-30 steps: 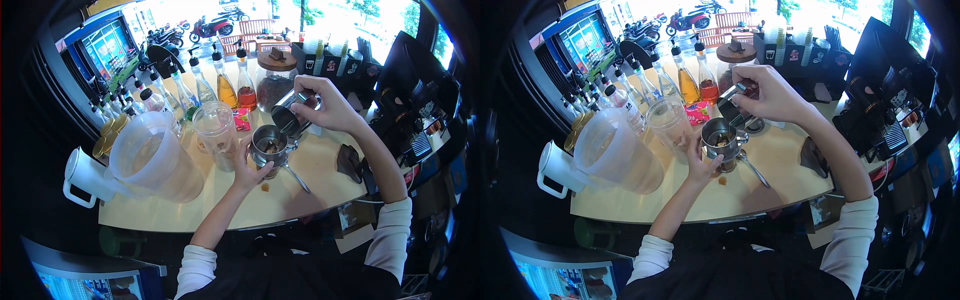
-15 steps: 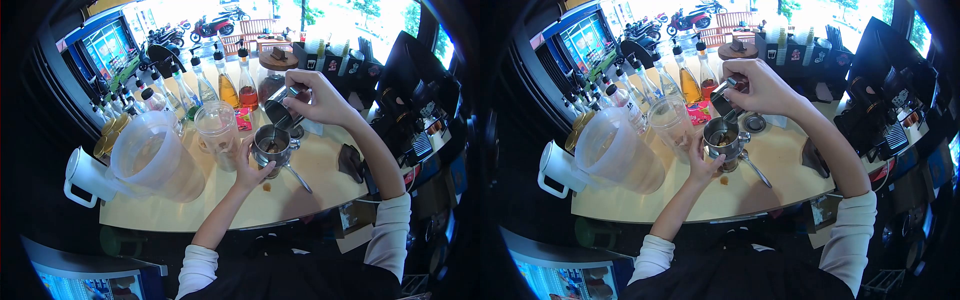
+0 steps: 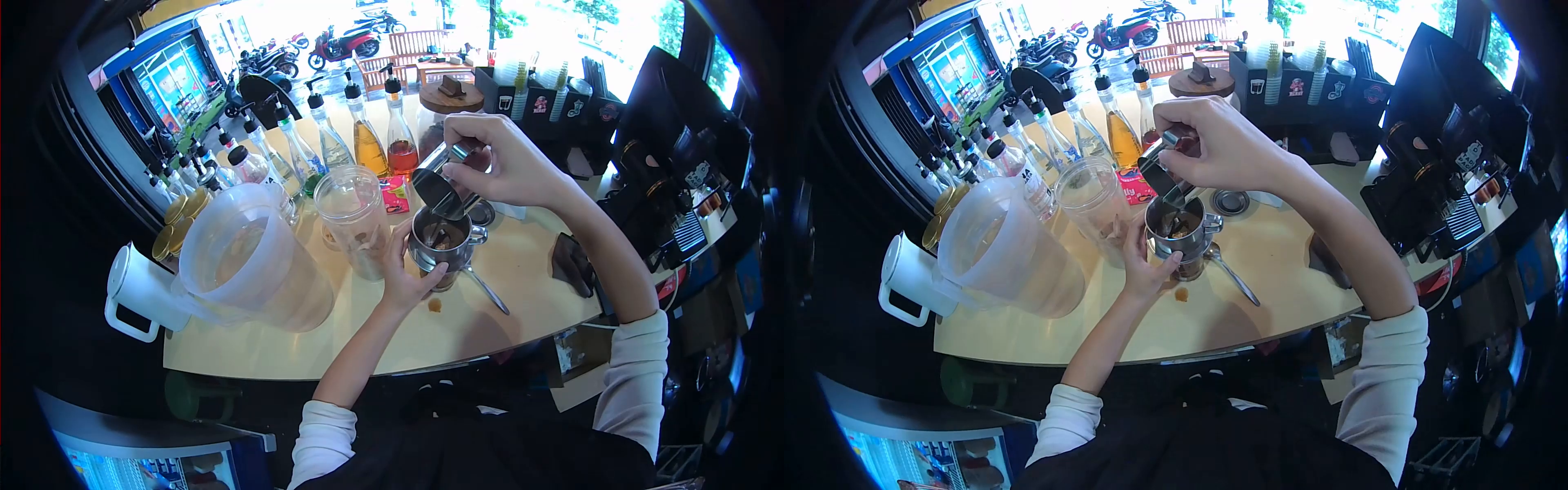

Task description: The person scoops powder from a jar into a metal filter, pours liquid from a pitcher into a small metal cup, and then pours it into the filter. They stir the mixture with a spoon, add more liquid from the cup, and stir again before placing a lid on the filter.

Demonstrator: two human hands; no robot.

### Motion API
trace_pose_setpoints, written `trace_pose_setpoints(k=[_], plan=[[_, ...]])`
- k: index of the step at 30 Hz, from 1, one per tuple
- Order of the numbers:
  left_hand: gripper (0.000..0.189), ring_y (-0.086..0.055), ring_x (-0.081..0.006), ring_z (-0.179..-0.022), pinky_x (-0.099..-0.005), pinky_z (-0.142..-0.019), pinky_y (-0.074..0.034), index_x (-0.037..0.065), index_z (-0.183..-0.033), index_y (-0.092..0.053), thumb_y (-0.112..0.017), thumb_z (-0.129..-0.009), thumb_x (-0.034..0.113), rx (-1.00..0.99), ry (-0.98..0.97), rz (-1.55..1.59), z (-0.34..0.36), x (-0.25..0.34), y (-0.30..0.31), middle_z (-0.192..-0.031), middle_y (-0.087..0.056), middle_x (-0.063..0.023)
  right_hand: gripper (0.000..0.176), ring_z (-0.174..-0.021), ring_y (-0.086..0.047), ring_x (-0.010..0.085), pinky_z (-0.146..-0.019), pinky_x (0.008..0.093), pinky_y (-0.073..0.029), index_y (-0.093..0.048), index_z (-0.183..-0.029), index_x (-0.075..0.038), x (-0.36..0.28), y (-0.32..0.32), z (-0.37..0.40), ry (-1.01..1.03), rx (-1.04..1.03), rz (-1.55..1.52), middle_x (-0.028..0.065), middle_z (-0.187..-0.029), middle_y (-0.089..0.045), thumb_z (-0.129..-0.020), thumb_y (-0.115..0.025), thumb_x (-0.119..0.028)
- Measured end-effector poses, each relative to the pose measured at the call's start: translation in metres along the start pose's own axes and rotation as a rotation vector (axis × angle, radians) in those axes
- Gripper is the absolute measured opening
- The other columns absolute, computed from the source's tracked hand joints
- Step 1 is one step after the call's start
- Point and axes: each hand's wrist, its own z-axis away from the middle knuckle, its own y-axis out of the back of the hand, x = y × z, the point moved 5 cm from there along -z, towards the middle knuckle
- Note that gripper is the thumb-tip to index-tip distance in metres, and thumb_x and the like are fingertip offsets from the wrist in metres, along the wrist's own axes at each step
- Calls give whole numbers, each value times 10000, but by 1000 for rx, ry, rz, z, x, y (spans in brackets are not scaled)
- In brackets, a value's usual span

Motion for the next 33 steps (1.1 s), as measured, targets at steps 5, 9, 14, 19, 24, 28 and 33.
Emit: trace_pose_setpoints(k=[5,9,14,19,24,28,33], plan=[[762,-495,-234,-1193,-381,-1019,-404,4,-1291,-436,-799,-667,249,14,0,22,0,0,-1,-1247,-482,-122,226,-586,-436,72,-492,241,-449,-427,-810,13,7,3,1,-32,13,-1,44,-667,-398,-794,-638,-67],[761,-491,-235,-1198,-375,-1032,-390,8,-1285,-434,-801,-663,247,6,5,5,1,-1,-1,-1239,-485,-120,240,-604,-425,75,-505,245,-456,-412,-800,5,9,8,3,0,29,90,49,-700,-399,-801,-640,-71],[755,-491,-236,-1198,-370,-1041,-382,11,-1283,-434,-798,-664,244,11,4,11,0,0,-1,-1237,-486,-121,236,-581,-411,95,-509,271,-413,-432,-789,2,14,12,12,-52,80,1,37,-656,-395,-784,-648,-92],[761,-483,-243,-1212,-380,-1045,-380,11,-1293,-428,-795,-664,231,13,15,29,1,-2,-1,-1253,-482,-125,200,-597,-387,4,-512,199,-344,-457,-793,-35,35,23,40,-156,237,-127,-57,-641,-372,-827,-652,-65],[760,-482,-245,-1214,-381,-1047,-378,7,-1299,-423,-788,-670,225,16,21,41,2,-3,-1,-1259,-480,-127,228,-586,-385,4,-515,186,-308,-455,-739,-66,104,5,100,-325,482,-545,-68,-655,-410,-830,-663,-73],[760,-485,-243,-1210,-377,-1048,-377,5,-1302,-420,-785,-675,234,7,31,17,1,0,-1,-1256,-478,-127,205,-564,-423,39,-517,208,-329,-465,-722,-75,162,-31,157,-551,677,-773,-50,-628,-438,-827,-639,-54],[759,-487,-237,-1206,-375,-1049,-376,3,-1302,-421,-784,-679,241,24,40,54,2,-2,-2,-1249,-479,-124,203,-555,-435,82,-560,228,-353,-454,-709,-84,197,-70,190,-642,873,-1056,-4,-632,-480,-852,-569,2]])
